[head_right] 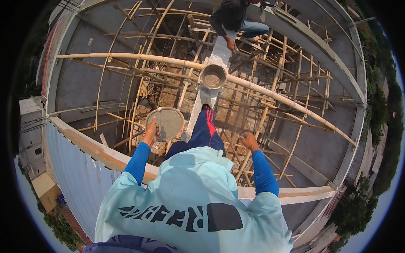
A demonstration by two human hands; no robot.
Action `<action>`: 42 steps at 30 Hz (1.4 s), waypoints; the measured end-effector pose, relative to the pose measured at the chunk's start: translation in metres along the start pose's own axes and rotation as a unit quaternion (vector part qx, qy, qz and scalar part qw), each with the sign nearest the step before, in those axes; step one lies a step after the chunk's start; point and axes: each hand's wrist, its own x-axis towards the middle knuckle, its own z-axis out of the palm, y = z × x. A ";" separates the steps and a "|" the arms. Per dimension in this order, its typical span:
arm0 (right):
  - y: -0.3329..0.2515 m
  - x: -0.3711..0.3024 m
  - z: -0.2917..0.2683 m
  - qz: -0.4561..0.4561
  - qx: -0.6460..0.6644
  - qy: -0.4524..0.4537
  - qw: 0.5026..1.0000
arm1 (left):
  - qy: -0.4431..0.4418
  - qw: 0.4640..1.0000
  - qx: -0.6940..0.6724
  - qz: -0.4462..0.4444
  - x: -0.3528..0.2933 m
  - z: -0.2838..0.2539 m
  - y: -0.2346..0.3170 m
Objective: The person walks across a corrugated metal roof carrying two buckets and a long white strip. They hand one bucket to another worker on the roof and continue walking while holding the remaining bucket and strip.
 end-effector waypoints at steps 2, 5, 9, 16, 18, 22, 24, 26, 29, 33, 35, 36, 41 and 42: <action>0.060 0.060 0.039 -0.047 -0.030 0.025 0.998 | 0.003 1.000 0.030 -0.001 0.019 0.045 0.025; 0.043 0.103 0.022 0.005 0.059 -0.018 0.998 | 0.015 0.993 0.112 0.019 0.050 0.095 0.050; -0.030 0.106 -0.028 0.083 0.353 0.027 0.932 | -0.020 0.990 0.134 0.025 0.058 0.183 0.100; -0.042 0.126 -0.046 0.104 0.402 0.047 0.908 | -0.088 0.964 0.228 0.103 0.082 0.325 0.179; -0.051 0.118 -0.047 0.130 0.424 0.048 0.895 | -0.099 0.949 0.266 0.140 0.113 0.352 0.189; -0.014 0.114 0.001 0.144 0.496 0.072 0.853 | -0.150 0.927 0.307 0.153 0.139 0.415 0.225; -0.018 0.101 0.019 0.197 0.523 0.072 0.826 | -0.171 0.918 0.323 0.154 0.139 0.446 0.243; -0.010 0.089 0.043 0.219 0.549 0.057 0.804 | -0.192 0.916 0.321 0.143 0.141 0.469 0.258; -0.006 0.062 0.078 0.264 0.547 0.047 0.793 | -0.216 0.918 0.315 0.109 0.158 0.492 0.266; 0.010 0.034 0.127 0.288 0.579 0.036 0.762 | -0.223 0.903 0.346 0.120 0.191 0.516 0.281; 0.009 0.021 0.133 0.276 0.585 0.029 0.762 | -0.220 0.902 0.353 0.117 0.203 0.518 0.285; 0.007 0.017 0.135 0.282 0.581 0.029 0.763 | -0.214 0.902 0.356 0.116 0.204 0.521 0.288; 0.005 0.031 0.134 0.263 0.566 0.030 0.781 | -0.225 0.911 0.324 0.121 0.202 0.542 0.308; -0.001 0.042 0.124 0.279 0.558 0.040 0.781 | -0.228 0.909 0.324 0.127 0.206 0.544 0.315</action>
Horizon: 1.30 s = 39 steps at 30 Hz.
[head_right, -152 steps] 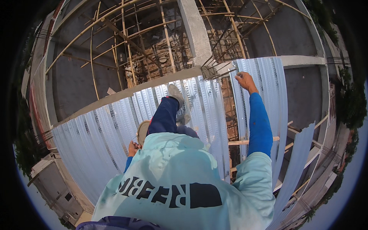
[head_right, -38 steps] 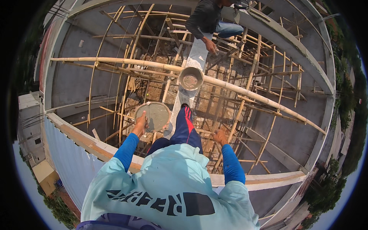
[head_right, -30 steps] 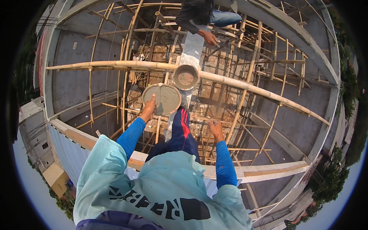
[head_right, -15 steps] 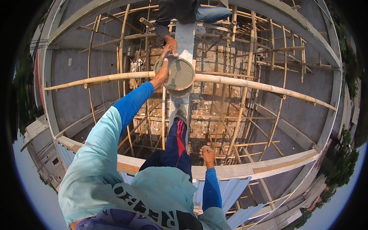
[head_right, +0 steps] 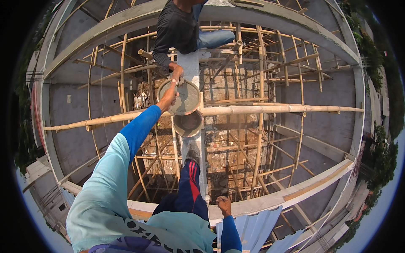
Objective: The person walks across a corrugated metal roof carrying two buckets and a long white strip. They hand one bucket to another worker on the roof and continue walking while holding the remaining bucket and strip.
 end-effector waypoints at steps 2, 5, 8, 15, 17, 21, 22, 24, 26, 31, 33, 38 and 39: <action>-0.017 0.015 0.003 -0.007 0.007 -0.004 1.000 | 0.032 0.999 0.013 0.032 0.010 -0.001 0.007; -0.062 0.024 0.011 -0.022 0.004 0.003 1.000 | -0.006 0.995 -0.024 0.098 0.017 0.004 0.026; -0.105 0.031 0.020 -0.053 0.016 0.001 0.998 | -0.019 0.992 -0.049 0.114 0.036 0.004 0.031; -0.147 0.036 0.018 -0.091 -0.033 0.014 0.995 | -0.045 0.985 0.031 0.166 0.099 0.023 0.030; -0.137 0.044 0.014 -0.071 -0.033 -0.007 0.997 | -0.069 0.986 0.025 0.148 0.102 0.031 0.033; -0.109 0.094 0.011 -0.079 -0.216 -0.010 0.973 | -0.101 0.980 -0.009 0.170 0.085 0.038 0.026; -0.132 0.097 0.022 -0.090 -0.299 -0.010 0.950 | -0.109 0.976 0.001 0.189 0.075 0.032 0.016; -0.136 0.142 0.037 -0.121 -0.303 -0.021 0.945 | -0.107 0.971 0.018 0.211 0.052 0.021 -0.019; -0.123 0.212 0.042 -0.137 -0.306 -0.023 0.942 | -0.106 0.977 0.043 0.181 0.012 0.007 -0.065; -0.258 0.263 0.173 -0.256 -0.488 -0.023 0.834 | 0.066 0.989 0.122 0.051 -0.092 -0.091 -0.361; -0.295 0.286 0.210 -0.304 -0.499 -0.019 0.811 | 0.087 0.979 0.072 -0.171 -0.172 -0.123 -0.451; -0.357 0.352 0.289 -0.364 -0.567 0.041 0.738 | 0.141 0.943 0.059 -0.297 -0.399 -0.132 -0.612; -0.368 0.366 0.301 -0.352 -0.604 0.048 0.713 | 0.174 0.941 0.025 -0.290 -0.433 -0.116 -0.623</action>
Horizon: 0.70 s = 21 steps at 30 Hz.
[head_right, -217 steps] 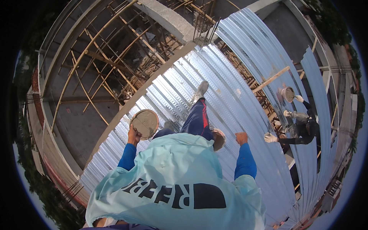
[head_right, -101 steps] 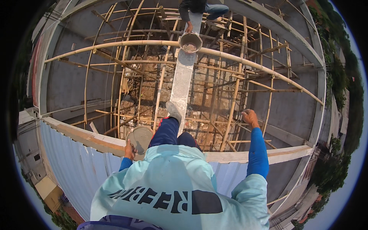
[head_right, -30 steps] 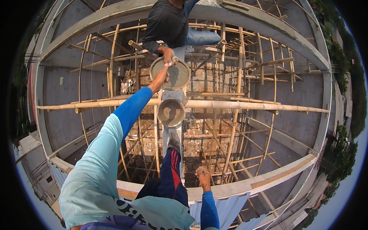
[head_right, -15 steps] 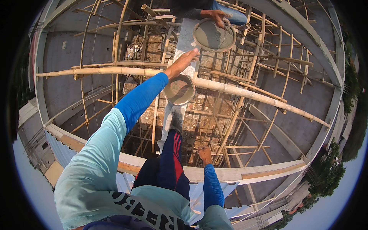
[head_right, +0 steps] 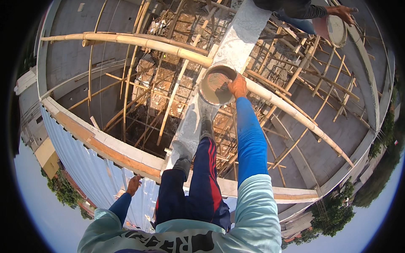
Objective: The person walks across a corrugated metal roof carrying two buckets and a long white strip. They hand one bucket to another worker on the roof and continue walking while holding the remaining bucket and strip.
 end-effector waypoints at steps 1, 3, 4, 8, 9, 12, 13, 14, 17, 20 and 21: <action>-0.009 0.014 0.002 -0.027 0.001 0.029 0.999 | 0.003 0.999 -0.018 -0.037 -0.021 0.004 -0.044; -0.019 0.045 0.007 -0.060 -0.016 0.082 0.995 | 0.004 0.988 -0.098 -0.119 -0.068 0.028 -0.079; -0.020 0.061 0.006 -0.063 -0.042 0.083 0.994 | -0.001 0.980 -0.134 -0.145 -0.083 0.040 -0.081; -0.024 0.101 0.009 -0.063 -0.096 0.012 0.993 | -0.089 0.926 -0.281 -0.237 -0.125 0.099 -0.102; -0.020 0.104 0.009 -0.057 -0.104 -0.016 0.993 | -0.124 0.878 -0.356 -0.294 -0.124 0.121 -0.148; -0.049 0.070 0.024 -0.039 -0.132 -0.004 0.991 | -0.070 0.946 -0.250 -0.194 -0.157 0.177 -0.132; -0.048 0.057 0.024 -0.077 -0.138 0.008 0.987 | -0.067 0.991 -0.097 -0.065 -0.161 0.173 -0.089; -0.033 0.042 0.029 -0.104 -0.139 0.018 0.985 | -0.064 0.967 -0.214 -0.124 -0.162 0.193 -0.125; -0.021 -0.003 0.036 -0.128 -0.130 -0.010 0.983 | -0.046 0.962 -0.267 -0.044 -0.177 0.172 -0.045; -0.011 -0.062 0.041 -0.241 -0.260 -0.073 0.932 | -0.018 0.897 -0.375 -0.233 -0.176 0.185 -0.055; -0.014 -0.081 0.038 -0.254 -0.260 -0.049 0.930 | -0.006 0.894 -0.388 -0.226 -0.179 0.181 -0.050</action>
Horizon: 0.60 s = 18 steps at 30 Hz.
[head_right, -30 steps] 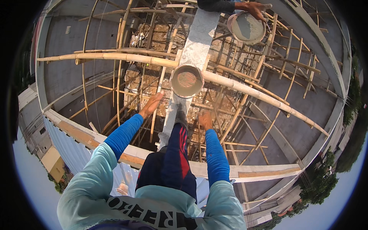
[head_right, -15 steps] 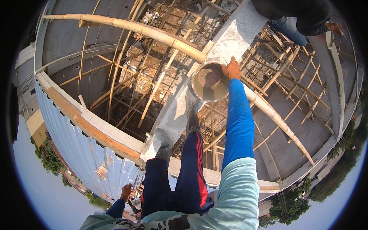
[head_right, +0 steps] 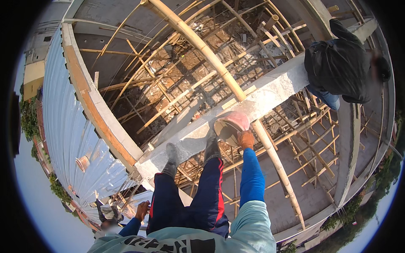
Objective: The person walks across a corrugated metal roof carrying two buckets and a long white strip. They hand one bucket to another worker on the roof and continue walking while holding the remaining bucket and strip.
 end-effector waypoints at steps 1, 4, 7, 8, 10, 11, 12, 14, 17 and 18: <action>-0.010 -0.015 -0.004 -0.006 -0.006 0.025 1.000 | 0.005 1.000 -0.016 0.010 -0.004 -0.004 0.002; 0.012 -0.045 -0.010 0.002 0.074 0.053 0.996 | 0.019 0.995 -0.069 0.071 -0.007 -0.012 0.007; -0.006 -0.086 -0.069 0.111 0.213 -0.006 0.971 | 0.015 0.990 -0.112 0.087 0.014 -0.028 0.005; -0.029 -0.108 -0.097 0.112 0.248 0.027 0.962 | 0.019 0.987 -0.123 0.105 0.023 -0.028 -0.010; 0.010 -0.135 -0.105 0.072 0.400 -0.014 0.914 | 0.002 0.980 -0.120 0.157 0.044 -0.037 -0.015; 0.005 -0.145 -0.114 0.090 0.395 -0.039 0.913 | 0.012 0.978 -0.150 0.144 0.041 -0.038 -0.023; -0.018 -0.168 -0.139 0.140 0.403 -0.083 0.901 | 0.042 0.977 -0.150 0.148 0.045 -0.041 -0.037; -0.026 -0.204 -0.158 0.207 0.467 -0.055 0.858 | 0.019 0.974 -0.150 0.169 0.031 -0.068 -0.025; -0.006 -0.235 -0.180 -0.118 0.156 -0.040 0.980 | 0.066 0.952 -0.232 0.190 0.076 -0.073 -0.086; -0.017 -0.241 -0.185 -0.276 0.018 0.004 0.961 | 0.085 0.944 -0.255 0.190 0.078 -0.080 -0.096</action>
